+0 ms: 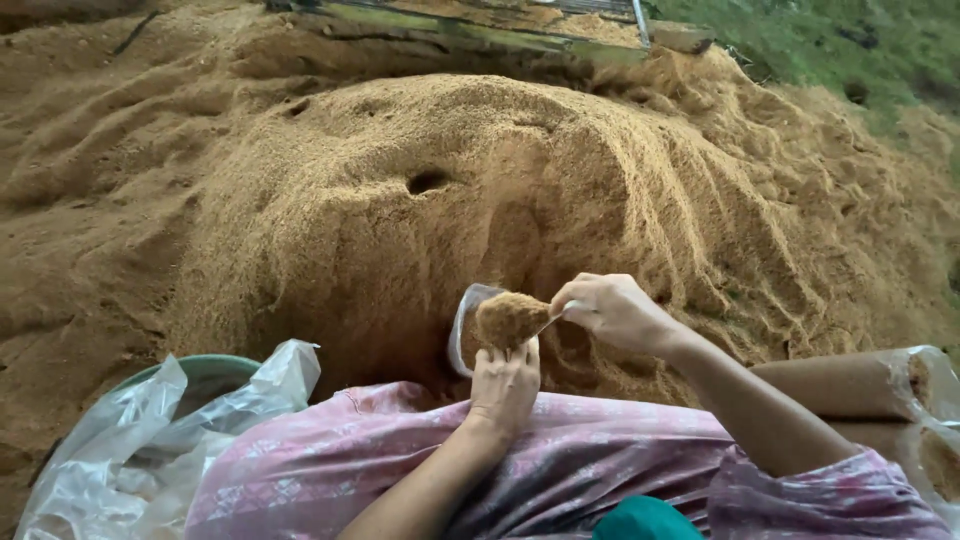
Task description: Filling small plastic bags with agricultural substrate using a scoop from a large pile.
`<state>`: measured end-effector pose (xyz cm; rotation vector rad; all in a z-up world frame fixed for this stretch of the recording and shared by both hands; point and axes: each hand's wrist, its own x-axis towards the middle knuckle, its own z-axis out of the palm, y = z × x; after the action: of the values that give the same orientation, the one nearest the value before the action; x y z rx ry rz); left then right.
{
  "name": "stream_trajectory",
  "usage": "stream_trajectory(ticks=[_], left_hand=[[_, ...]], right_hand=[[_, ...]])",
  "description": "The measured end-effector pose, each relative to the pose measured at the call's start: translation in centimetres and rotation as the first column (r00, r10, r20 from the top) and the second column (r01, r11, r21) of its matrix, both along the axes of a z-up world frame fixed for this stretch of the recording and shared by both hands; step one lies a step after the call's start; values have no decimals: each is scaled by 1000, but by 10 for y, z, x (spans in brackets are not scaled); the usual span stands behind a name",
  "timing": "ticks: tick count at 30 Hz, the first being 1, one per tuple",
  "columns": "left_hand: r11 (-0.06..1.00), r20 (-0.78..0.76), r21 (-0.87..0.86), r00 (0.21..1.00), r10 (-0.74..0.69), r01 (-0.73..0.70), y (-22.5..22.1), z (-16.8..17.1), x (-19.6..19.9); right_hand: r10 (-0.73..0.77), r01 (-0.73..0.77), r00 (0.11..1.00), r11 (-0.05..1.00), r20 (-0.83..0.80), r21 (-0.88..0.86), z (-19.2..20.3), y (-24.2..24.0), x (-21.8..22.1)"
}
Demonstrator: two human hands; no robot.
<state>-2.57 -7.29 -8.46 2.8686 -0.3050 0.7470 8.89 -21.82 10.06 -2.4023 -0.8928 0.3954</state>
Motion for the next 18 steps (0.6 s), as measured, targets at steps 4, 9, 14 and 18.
stream_trajectory(ticks=[4, 9, 14, 18], left_hand=[[1000, -39, -18, 999, 16, -17, -2, -5, -4], [999, -8, -22, 999, 42, -42, -4, -6, -4], [997, 45, -20, 996, 72, -71, 1, -11, 2], [999, -324, -47, 946, -5, -11, 23, 57, -5]], right_hand=[[128, -108, 980, 985, 153, -131, 13, 22, -6], [356, -159, 901, 803, 247, -575, -19, 44, 3], [334, -123, 929, 682, 158, -721, -49, 54, 14], [192, -129, 981, 749, 26, -650, -11, 54, 17]])
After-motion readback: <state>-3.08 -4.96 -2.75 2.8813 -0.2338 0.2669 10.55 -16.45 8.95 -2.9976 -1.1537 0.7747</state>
